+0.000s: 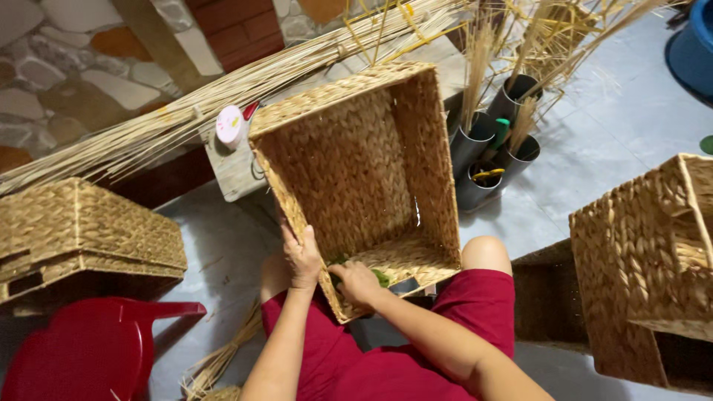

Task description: The person wipes the exterior and interior surfaces of a woven basket with a green cloth. They then use scissors to trim loose fibers from the basket's interior and continue wiping the inside before placing the basket aside.

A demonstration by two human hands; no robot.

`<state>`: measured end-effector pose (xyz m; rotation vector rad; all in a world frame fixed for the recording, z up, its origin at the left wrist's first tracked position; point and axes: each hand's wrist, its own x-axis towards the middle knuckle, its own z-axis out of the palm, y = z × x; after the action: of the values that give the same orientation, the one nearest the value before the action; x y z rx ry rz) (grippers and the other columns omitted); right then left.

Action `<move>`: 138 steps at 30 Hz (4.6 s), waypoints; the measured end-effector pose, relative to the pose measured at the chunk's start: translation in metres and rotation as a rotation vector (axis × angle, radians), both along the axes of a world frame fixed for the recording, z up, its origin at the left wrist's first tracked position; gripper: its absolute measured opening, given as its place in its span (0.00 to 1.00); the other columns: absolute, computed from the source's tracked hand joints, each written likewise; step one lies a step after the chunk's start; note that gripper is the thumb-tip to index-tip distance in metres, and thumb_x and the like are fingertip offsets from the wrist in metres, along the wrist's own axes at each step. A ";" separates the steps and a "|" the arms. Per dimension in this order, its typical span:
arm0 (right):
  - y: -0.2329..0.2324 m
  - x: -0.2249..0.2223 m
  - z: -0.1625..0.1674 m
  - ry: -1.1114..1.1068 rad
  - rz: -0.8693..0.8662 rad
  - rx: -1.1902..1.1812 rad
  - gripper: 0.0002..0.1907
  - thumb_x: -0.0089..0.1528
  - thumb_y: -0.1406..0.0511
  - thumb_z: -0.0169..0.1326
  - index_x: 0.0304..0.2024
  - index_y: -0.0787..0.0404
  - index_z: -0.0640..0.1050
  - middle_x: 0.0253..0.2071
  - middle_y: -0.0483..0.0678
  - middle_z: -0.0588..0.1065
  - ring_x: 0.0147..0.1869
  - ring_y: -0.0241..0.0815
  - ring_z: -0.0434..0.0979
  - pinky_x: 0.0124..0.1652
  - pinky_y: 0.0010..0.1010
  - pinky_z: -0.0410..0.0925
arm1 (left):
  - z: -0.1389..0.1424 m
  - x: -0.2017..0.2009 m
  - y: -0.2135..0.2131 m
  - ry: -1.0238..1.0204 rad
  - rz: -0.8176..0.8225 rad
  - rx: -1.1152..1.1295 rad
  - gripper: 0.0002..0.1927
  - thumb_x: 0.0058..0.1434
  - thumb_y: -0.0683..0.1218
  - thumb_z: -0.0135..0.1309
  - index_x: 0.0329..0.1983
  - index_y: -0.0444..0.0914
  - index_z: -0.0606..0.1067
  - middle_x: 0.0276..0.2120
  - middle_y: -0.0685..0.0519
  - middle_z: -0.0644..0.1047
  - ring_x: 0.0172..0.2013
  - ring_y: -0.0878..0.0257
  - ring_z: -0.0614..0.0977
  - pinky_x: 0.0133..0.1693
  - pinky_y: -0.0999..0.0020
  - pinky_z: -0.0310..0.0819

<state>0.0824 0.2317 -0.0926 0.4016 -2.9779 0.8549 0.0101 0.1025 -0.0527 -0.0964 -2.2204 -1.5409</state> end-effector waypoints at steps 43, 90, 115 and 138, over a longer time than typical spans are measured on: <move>-0.009 0.022 -0.024 -0.018 -0.003 0.208 0.25 0.50 0.68 0.60 0.51 0.48 0.79 0.49 0.50 0.76 0.49 0.56 0.76 0.43 0.47 0.72 | -0.029 0.024 -0.012 0.000 -0.057 0.011 0.32 0.72 0.46 0.52 0.73 0.28 0.57 0.61 0.36 0.74 0.59 0.45 0.78 0.62 0.57 0.69; 0.041 0.082 0.040 -0.435 -0.152 -0.351 0.25 0.59 0.65 0.56 0.60 0.52 0.76 0.51 0.58 0.79 0.52 0.55 0.80 0.51 0.40 0.71 | 0.226 -0.038 0.018 0.072 -1.015 -0.905 0.46 0.47 0.32 0.57 0.69 0.57 0.71 0.57 0.50 0.79 0.48 0.53 0.82 0.51 0.61 0.74; 0.112 0.073 0.006 -0.701 -0.082 0.002 0.41 0.57 0.72 0.53 0.72 0.40 0.66 0.45 0.57 0.81 0.36 0.52 0.81 0.38 0.40 0.75 | 0.048 0.089 -0.085 0.175 -0.193 -0.002 0.37 0.60 0.27 0.38 0.76 0.32 0.60 0.67 0.42 0.74 0.66 0.55 0.78 0.66 0.66 0.70; 0.045 0.062 -0.020 -0.501 0.172 0.216 0.35 0.58 0.70 0.50 0.68 0.45 0.69 0.50 0.59 0.78 0.46 0.59 0.80 0.45 0.49 0.72 | 0.035 0.096 -0.087 0.161 -0.205 0.069 0.39 0.59 0.26 0.37 0.76 0.33 0.60 0.68 0.43 0.74 0.65 0.57 0.78 0.65 0.70 0.70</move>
<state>0.1447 0.2772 -0.1126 0.5247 -3.5628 0.7379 0.1064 0.0159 -0.0173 -0.4236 -2.0817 -1.6507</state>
